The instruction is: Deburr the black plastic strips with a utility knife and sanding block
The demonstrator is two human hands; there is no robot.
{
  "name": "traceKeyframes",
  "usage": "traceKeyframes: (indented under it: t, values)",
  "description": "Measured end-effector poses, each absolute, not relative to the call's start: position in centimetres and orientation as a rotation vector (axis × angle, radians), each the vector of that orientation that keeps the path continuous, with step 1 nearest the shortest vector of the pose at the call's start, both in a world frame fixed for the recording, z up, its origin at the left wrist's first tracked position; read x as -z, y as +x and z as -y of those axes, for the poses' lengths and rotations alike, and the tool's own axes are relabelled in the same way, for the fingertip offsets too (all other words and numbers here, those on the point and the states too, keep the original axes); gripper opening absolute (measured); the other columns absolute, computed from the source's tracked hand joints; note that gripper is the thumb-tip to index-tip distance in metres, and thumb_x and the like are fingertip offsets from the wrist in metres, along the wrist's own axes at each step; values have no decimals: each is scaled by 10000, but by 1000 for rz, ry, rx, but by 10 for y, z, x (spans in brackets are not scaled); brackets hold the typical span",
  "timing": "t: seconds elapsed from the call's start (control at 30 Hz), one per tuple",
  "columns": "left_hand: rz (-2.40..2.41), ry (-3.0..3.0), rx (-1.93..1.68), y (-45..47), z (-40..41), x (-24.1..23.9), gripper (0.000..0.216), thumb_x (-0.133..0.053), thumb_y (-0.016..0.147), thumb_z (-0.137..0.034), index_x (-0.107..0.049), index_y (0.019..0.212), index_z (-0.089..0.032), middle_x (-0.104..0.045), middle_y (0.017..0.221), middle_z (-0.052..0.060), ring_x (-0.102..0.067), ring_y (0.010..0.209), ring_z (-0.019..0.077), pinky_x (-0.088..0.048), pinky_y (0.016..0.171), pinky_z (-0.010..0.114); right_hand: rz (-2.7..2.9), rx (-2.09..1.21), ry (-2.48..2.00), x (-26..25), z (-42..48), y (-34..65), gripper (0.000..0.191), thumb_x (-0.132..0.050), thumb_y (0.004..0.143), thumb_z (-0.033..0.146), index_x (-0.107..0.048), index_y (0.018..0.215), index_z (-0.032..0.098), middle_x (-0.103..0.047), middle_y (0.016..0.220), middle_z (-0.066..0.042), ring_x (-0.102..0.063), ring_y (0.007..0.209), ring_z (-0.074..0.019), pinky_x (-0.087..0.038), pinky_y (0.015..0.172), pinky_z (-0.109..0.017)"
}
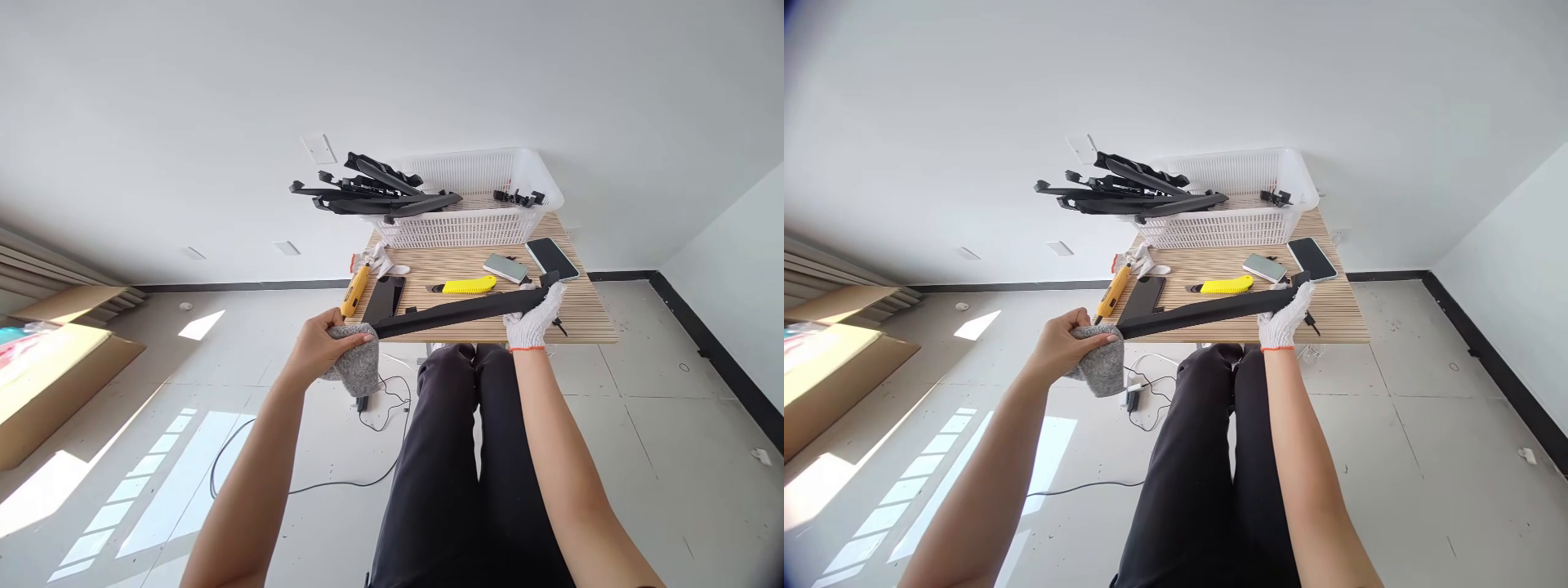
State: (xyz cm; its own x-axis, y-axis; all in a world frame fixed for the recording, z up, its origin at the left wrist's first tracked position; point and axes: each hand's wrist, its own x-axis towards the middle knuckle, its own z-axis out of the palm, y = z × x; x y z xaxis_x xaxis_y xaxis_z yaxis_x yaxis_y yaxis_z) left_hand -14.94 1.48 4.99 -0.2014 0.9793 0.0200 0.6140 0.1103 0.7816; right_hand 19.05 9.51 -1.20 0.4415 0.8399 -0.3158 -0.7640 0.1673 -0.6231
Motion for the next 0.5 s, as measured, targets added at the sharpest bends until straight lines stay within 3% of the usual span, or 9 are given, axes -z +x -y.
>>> traceKeyframes:
  t: [0.1, 0.17, 0.23, 0.37, 0.43, 0.5]
  values:
    - [-2001, 1823, -887, -143, -19, -47, 472, -782, 669, -579, -472, 684, -224, -478, 609, -26, -453, 578, 146, -365, 500, 245, 38, -1122, -846, 11, -95, 190, 554, -462, 799, 791, -513, 755, 241, -529, 577, 64, -315, 305, -56, -189, 270, -219]
    - [-1990, 2090, -833, -141, -24, -43, 353, -678, 785, -579, -608, 799, -233, -637, 792, 47, -579, 785, 229, -483, 674, 327, 53, -1141, -841, 11, -95, 190, 560, -447, 801, 795, -507, 732, 242, -488, 541, 69, -289, 294, -58, -186, 267, -223]
    - [-1917, 2311, -766, -140, -28, -36, 324, -551, 893, -535, -685, 927, -242, -701, 932, 92, -618, 942, 282, -498, 851, 407, 75, -1155, -826, 10, -94, 191, 564, -433, 806, 797, -489, 711, 244, -462, 524, 72, -267, 287, -57, -189, 266, -225]
    - [-1895, 2439, -776, -126, -28, -19, 412, -394, 998, -462, -720, 1108, -234, -755, 927, 102, -690, 921, 265, -523, 889, 396, 88, -1162, -829, 11, -95, 190, 551, -444, 809, 787, -483, 715, 246, -516, 579, 60, -269, 297, -51, -173, 262, -223]
    - [-1876, 2482, -881, -109, -26, -12, 417, -388, 1015, -430, -695, 1210, -226, -766, 1062, 103, -703, 1031, 246, -536, 924, 362, 121, -1184, -831, 12, -96, 190, 549, -453, 805, 785, -498, 714, 245, -534, 597, 53, -263, 299, -51, -155, 258, -226]
    - [-1799, 2565, -960, -87, -25, -6, 421, -394, 1024, -391, -654, 1295, -200, -716, 1259, 108, -638, 1230, 234, -491, 1053, 357, 156, -1205, -831, 13, -96, 189, 555, -454, 804, 787, -507, 700, 244, -529, 587, 50, -252, 292, -50, -150, 256, -229]
